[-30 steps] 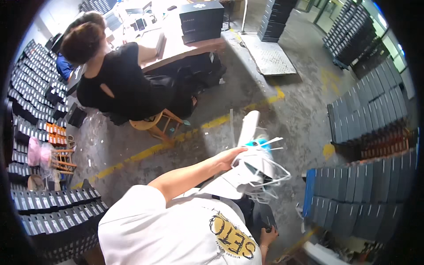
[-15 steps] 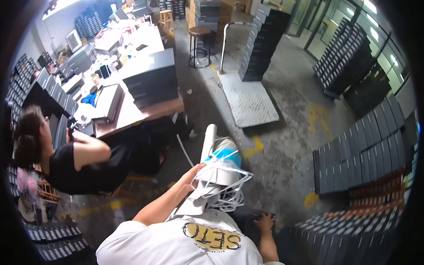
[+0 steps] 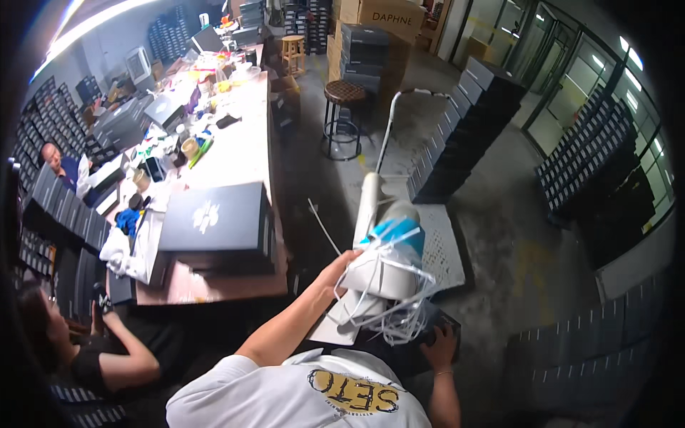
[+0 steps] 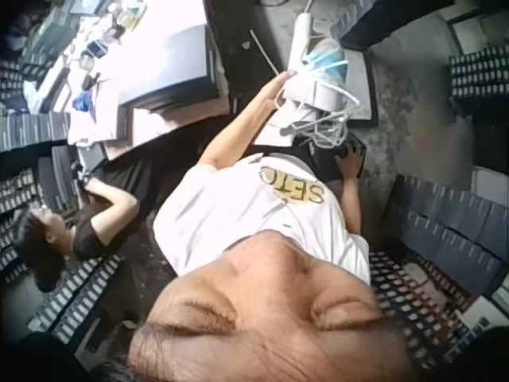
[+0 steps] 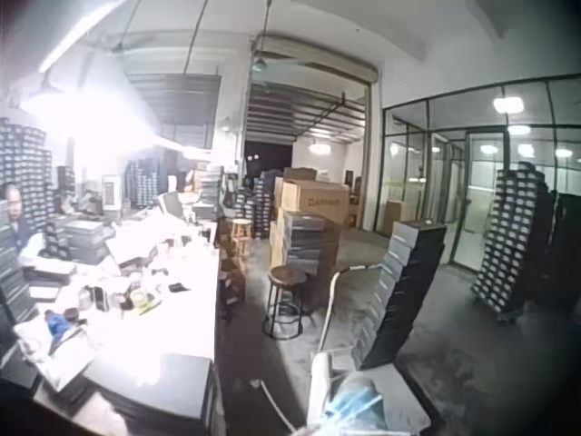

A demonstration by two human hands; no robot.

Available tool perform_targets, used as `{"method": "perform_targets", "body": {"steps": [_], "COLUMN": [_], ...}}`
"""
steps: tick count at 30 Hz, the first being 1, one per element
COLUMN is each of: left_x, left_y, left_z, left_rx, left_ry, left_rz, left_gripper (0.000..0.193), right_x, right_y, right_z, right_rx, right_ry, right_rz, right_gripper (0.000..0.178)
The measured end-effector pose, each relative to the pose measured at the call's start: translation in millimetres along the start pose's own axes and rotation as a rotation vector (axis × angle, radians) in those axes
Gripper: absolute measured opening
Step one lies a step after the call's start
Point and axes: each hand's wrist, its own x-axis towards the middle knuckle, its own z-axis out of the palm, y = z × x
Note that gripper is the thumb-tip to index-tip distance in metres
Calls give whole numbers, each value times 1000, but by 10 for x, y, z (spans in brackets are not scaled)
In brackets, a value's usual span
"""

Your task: Pack shoes into boxes and apply product labels at a workstation.

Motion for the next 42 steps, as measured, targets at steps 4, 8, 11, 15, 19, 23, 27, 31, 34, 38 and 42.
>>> {"method": "perform_targets", "body": {"steps": [4, 8, 11, 15, 19, 23, 27, 31, 34, 38, 42], "left_x": [997, 1443, 1468, 1144, 949, 829, 1200, 1558, 1870, 2353, 2758], "left_y": [1232, 2569, 3486, 4396, 5117, 5855, 6704, 7675, 8267, 9044, 9762], "left_z": [170, 175, -239, -315, -556, -756, -389, -746, -883, -1012, -1130], "left_rx": [-94, -225, -171, -347, -183, 102, -135, 124, 82, 42, 12], "left_ry": [-22, -148, -110, 90, 240, 472, 816, 989, 1078, 1174, 1252], "left_rz": [380, 622, 922, 1267, 1564, 1773, 1889, 2018, 2038, 2036, 2033], "left_gripper": [41, 42, 46, 42, 38, 50, 51, 51, 51, 51, 51], "right_x": [1593, 3206, 4275, 5747, 6951, 7934, 8831, 9864, 10560, 11537, 12566], "right_y": [-525, -1117, -1639, -2336, -3060, -3786, -4356, -4850, -5290, -5824, -6433], "right_z": [24, 62, 45, 56, 92, 153, 17, 81, 126, 243, 369], "right_rx": [-12, -101, -125, -16, 95, 153, 254, 288, 257, 157, 127], "right_ry": [-137, -246, -290, -400, -393, -361, -279, -272, -330, -383, -387], "right_rz": [-158, -426, -533, -712, -802, -880, -901, -952, -1046, -1208, -1309], "right_gripper": [64, 67, 66, 61, 62, 60, 56, 57, 56, 55, 54]}}
